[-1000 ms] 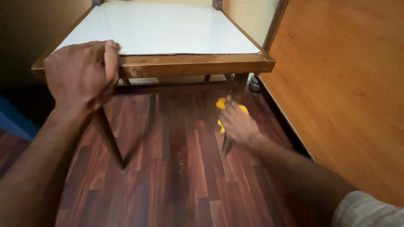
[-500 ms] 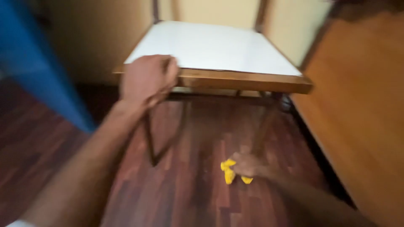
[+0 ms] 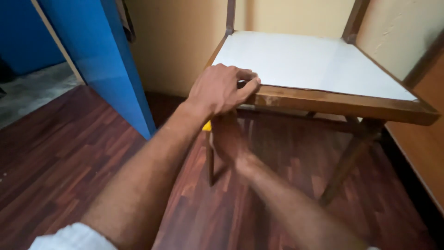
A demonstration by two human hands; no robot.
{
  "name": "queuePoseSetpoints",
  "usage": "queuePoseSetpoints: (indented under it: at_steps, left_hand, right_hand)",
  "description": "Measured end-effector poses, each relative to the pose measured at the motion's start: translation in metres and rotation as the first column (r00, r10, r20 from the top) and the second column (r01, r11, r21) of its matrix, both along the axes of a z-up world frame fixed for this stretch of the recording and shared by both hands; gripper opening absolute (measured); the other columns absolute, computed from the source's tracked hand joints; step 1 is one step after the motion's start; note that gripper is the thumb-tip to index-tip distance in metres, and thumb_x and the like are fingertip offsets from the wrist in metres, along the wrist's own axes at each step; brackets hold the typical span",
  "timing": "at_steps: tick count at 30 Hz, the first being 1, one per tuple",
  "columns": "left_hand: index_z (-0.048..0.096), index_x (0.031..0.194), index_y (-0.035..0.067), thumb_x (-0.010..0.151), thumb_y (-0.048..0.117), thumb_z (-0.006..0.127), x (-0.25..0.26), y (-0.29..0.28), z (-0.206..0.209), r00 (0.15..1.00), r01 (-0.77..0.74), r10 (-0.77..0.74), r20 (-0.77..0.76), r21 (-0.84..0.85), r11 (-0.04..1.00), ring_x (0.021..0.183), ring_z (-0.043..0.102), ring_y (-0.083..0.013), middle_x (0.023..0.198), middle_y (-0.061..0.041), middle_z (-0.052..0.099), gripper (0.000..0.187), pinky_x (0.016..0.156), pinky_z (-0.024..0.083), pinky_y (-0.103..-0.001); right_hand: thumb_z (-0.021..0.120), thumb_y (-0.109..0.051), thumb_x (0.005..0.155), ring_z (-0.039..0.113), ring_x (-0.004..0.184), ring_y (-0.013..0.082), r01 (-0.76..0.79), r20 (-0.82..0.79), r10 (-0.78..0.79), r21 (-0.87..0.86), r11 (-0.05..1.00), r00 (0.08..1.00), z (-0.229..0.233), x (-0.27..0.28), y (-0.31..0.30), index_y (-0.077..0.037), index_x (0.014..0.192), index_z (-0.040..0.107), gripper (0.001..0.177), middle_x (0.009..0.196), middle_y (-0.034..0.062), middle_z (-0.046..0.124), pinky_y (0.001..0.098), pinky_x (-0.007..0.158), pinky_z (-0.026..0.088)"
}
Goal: Cleaning a wooden chair with a white seat using a yellow cloth.
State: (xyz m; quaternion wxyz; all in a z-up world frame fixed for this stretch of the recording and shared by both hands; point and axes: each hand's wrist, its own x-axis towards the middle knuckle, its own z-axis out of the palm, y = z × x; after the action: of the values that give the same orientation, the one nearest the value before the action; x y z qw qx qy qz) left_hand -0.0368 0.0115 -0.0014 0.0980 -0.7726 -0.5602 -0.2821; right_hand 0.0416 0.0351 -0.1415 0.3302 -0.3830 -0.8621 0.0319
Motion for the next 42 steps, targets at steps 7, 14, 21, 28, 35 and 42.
queuePoseSetpoints:
  at_steps: [7, 14, 21, 28, 35, 42]
  left_hand:
    - [0.08, 0.111, 0.023, 0.095, 0.051, 0.052, 0.005, -0.015, -0.004, 0.995, -0.021, 0.012, 0.095, 0.097, 0.995, 0.085, 0.072, -0.0394, 0.089, -0.018, 0.076, 0.043, 0.083, 0.057, -0.05]
    - [0.081, 0.102, 0.022, 0.095, 0.045, 0.052, 0.006, -0.014, -0.012, 0.991, 0.01, -0.032, 0.132, 0.165, 0.986, 0.081, 0.072, -0.0376, 0.086, -0.013, 0.076, 0.038, 0.073, 0.056, -0.05]
    - [0.081, 0.097, 0.02, 0.097, 0.042, 0.053, 0.005, -0.008, -0.02, 0.989, 0.009, -0.045, 0.138, 0.249, 0.968, 0.08, 0.072, -0.035, 0.088, -0.009, 0.077, 0.036, 0.072, 0.057, -0.047]
    - [0.081, 0.097, 0.014, 0.1, 0.038, 0.052, 0.003, 0.0, -0.032, 0.987, 0.067, -0.123, 0.103, 0.428, 0.901, 0.085, 0.073, -0.0337, 0.102, -0.008, 0.078, 0.037, 0.076, 0.057, -0.046]
    - [0.081, 0.099, 0.013, 0.103, 0.035, 0.053, 0.003, -0.008, -0.031, 0.985, 0.08, -0.139, 0.107, 0.432, 0.899, 0.084, 0.072, -0.0337, 0.098, -0.009, 0.078, 0.035, 0.077, 0.057, -0.046]
    - [0.079, 0.103, 0.009, 0.105, 0.028, 0.055, 0.002, -0.009, -0.032, 0.983, 0.147, -0.181, 0.022, 0.496, 0.856, 0.093, 0.072, -0.033, 0.107, -0.01, 0.077, 0.031, 0.083, 0.057, -0.043]
  right_hand:
    - [0.049, -0.002, 0.096, 0.046, 0.14, 0.0503, -0.086, -0.15, 0.133, 0.287, 0.954, 0.98, -0.099, -0.027, 0.0, 0.005, 0.153, 0.033, 0.06, 0.156, 0.0305, 0.038, 0.0476, 0.118, 0.04]
    - [0.046, 0.005, 0.081, 0.06, 0.123, 0.0373, -0.325, -0.638, 0.022, -0.362, 0.874, 0.77, -0.245, -0.021, 0.025, 0.0, 0.154, 0.03, 0.075, 0.136, 0.0187, 0.06, 0.0425, 0.104, 0.051]
    - [0.055, -0.012, 0.097, 0.068, 0.102, 0.021, -0.383, -0.747, -0.259, -0.567, 0.729, 0.612, -0.291, -0.06, 0.125, -0.007, 0.132, 0.06, 0.036, 0.111, 0.0042, 0.069, 0.0352, 0.084, 0.06]
    - [0.039, -0.036, 0.114, 0.06, 0.109, 0.0089, -0.601, -0.898, -0.217, -0.42, 0.68, 0.382, -0.147, -0.072, 0.085, -0.011, 0.155, 0.042, 0.048, 0.127, -0.0005, 0.062, 0.0238, 0.086, 0.053]
    - [0.049, -0.027, 0.107, 0.061, 0.096, 0.0126, -0.597, -0.886, -0.166, -0.421, 0.683, 0.434, -0.1, -0.082, 0.009, -0.012, 0.15, 0.04, 0.047, 0.118, 0.0031, 0.062, 0.0279, 0.072, 0.053]
    - [0.052, -0.019, 0.101, 0.063, 0.094, 0.0175, -0.483, -0.823, -0.207, -0.492, 0.724, 0.529, -0.105, -0.092, 0.031, -0.009, 0.142, 0.043, 0.043, 0.116, 0.0069, 0.063, 0.0316, 0.069, 0.055]
